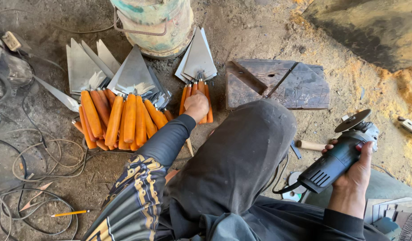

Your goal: The person sits on the ground and uses an angle grinder to grind the edges of metal trowels. They hold each trowel by its handle, grind the blade, and then place it aside. The process is repeated for multiple trowels.

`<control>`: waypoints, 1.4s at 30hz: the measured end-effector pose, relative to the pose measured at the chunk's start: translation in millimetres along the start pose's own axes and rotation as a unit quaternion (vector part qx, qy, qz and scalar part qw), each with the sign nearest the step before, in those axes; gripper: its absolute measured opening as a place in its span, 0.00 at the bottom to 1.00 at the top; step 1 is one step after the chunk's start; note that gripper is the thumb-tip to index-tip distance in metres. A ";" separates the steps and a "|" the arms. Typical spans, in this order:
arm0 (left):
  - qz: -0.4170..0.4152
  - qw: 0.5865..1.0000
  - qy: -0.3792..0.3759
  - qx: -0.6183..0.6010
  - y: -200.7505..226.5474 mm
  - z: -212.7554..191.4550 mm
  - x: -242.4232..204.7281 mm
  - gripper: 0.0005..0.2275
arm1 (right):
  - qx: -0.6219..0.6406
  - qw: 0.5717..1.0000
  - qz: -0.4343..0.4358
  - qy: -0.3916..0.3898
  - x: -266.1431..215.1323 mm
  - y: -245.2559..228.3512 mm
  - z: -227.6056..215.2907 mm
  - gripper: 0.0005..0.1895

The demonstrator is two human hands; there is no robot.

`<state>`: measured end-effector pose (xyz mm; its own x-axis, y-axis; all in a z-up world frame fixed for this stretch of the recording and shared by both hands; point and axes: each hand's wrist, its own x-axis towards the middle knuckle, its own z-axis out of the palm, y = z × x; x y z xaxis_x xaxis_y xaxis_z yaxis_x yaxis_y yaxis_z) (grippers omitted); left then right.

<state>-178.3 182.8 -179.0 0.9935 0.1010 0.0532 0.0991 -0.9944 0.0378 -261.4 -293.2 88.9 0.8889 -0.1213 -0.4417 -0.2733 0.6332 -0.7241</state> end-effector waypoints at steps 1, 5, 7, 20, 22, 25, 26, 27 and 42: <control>-0.092 0.982 -0.145 -0.075 4.5 -4.8 3.5 0.21 | -0.014 1.000 -0.006 -0.006 -2.6 -0.8 2.2 0.34; -0.159 0.931 -0.279 -0.175 6.6 -58.0 4.5 0.29 | -0.097 0.993 -0.058 -0.040 -7.6 -4.1 10.6 0.28; -0.177 0.935 -0.196 -0.238 -5.8 -90.7 6.0 0.26 | -0.114 0.991 -0.059 -0.038 -9.1 -6.1 11.0 0.26; -0.103 0.873 -0.055 -0.473 -25.0 -323.0 5.2 0.23 | 0.166 0.983 -0.011 -0.076 -30.6 8.4 36.7 0.31; -0.074 0.872 -0.038 -0.482 -16.1 -363.7 1.5 0.23 | 0.230 0.968 0.023 -0.096 -39.0 13.1 44.4 0.30; -0.026 0.867 -0.002 -0.498 12.6 -399.8 7.0 0.23 | 0.279 0.950 0.049 -0.133 -44.5 16.0 56.3 0.29; -0.004 0.866 0.015 -0.500 24.3 -405.3 10.0 0.22 | 0.288 0.945 0.052 -0.146 -45.4 15.3 60.5 0.29; 0.002 0.873 -0.005 -0.487 38.4 -407.4 13.3 0.18 | 0.248 0.960 0.015 -0.131 -46.3 14.3 65.3 0.28; -0.097 0.786 -0.223 -0.569 210.0 -213.8 -75.4 0.14 | -0.272 0.961 -0.031 -0.044 -16.0 -18.4 70.7 0.24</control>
<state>-244.6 -26.7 38.2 0.9122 -0.0274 -0.4088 0.3879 -0.2635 0.8832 -244.5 -248.8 146.7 0.9312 -0.0651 -0.3587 -0.3483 0.1317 -0.9281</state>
